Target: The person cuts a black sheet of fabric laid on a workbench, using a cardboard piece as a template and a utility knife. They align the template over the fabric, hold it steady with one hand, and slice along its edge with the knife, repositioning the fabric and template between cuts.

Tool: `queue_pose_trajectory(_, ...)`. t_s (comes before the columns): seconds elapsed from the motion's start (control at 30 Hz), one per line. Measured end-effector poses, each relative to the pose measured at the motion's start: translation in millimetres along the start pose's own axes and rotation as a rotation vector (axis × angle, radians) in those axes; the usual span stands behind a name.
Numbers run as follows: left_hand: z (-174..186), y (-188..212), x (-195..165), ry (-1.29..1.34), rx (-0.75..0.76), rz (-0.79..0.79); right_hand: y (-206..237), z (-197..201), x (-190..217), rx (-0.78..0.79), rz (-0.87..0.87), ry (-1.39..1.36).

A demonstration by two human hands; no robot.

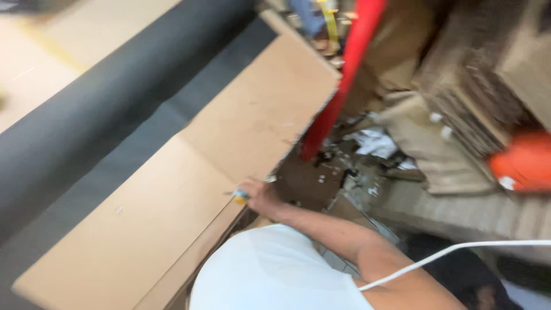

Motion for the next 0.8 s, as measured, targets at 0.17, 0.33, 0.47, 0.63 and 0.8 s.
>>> queue_pose_trajectory(0.17,33,100,60,0.067,-0.031,0.052,-9,-27,16,0.053,-0.025,0.091)
queue_pose_trajectory(0.33,39,105,61,0.163,-0.046,0.124,-10,-41,20,0.107,-0.055,0.137)
queue_pose_trajectory(0.47,52,101,52,0.201,-0.065,0.144,-10,-43,22,0.135,-0.045,0.149)
queue_pose_trajectory(0.63,52,100,58,0.200,-0.053,0.171,-14,-44,32,0.143,-0.031,0.168)
queue_pose_trajectory(0.8,51,100,75,0.279,-0.116,0.132,-17,-49,49,0.194,0.047,0.172)
Point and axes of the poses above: each hand's wrist, its own y-axis away from the middle knuckle, its own z-axis out of the back of the hand, x = y × z, the point moved 4 cm from there along -y, towards the middle knuckle, and after that the axes turned 11 degrees about -z, right-handed, at the moved point
